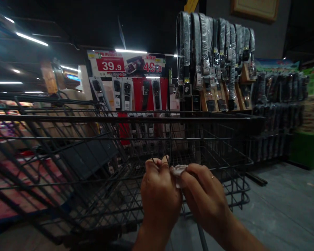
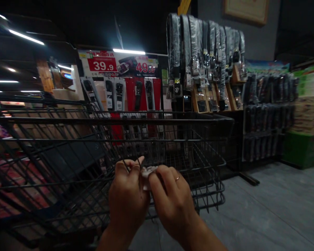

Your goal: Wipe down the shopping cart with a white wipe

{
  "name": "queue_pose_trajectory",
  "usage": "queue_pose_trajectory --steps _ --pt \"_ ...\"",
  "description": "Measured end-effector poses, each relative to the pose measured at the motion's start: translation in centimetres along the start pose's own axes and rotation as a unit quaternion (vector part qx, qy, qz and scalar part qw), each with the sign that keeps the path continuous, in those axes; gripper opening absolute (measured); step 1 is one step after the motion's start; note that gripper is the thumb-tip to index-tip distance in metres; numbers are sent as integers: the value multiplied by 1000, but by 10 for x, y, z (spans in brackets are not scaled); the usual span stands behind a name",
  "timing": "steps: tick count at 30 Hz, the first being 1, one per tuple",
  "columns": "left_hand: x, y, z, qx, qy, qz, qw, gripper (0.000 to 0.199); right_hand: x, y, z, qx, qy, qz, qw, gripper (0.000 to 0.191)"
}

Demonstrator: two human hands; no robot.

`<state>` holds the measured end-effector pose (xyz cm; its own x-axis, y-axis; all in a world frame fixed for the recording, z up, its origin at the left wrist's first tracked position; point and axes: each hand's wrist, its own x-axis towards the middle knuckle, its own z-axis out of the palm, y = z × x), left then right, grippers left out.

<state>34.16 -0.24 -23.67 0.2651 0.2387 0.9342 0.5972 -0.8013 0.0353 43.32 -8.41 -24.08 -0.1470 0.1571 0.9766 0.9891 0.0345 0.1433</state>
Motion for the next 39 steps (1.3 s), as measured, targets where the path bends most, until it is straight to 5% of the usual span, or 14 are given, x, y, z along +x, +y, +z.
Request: queue_pose_trajectory --steps 21,26,30,35,39 --pt "5 4 1 -2 35 27 999 29 -78 -2 -6 11 -75 59 995 25" --pt "5 3 1 -9 35 30 999 29 -103 -6 -7 1 -50 78 996 25" --pt "4 3 2 -6 45 26 999 28 -82 -4 -23 7 1 151 988 23" --pt "3 4 2 0 45 21 999 26 -17 20 -36 -54 76 80 992 17" --pt "2 5 1 -5 44 19 999 27 -6 26 -26 -41 74 76 993 18"
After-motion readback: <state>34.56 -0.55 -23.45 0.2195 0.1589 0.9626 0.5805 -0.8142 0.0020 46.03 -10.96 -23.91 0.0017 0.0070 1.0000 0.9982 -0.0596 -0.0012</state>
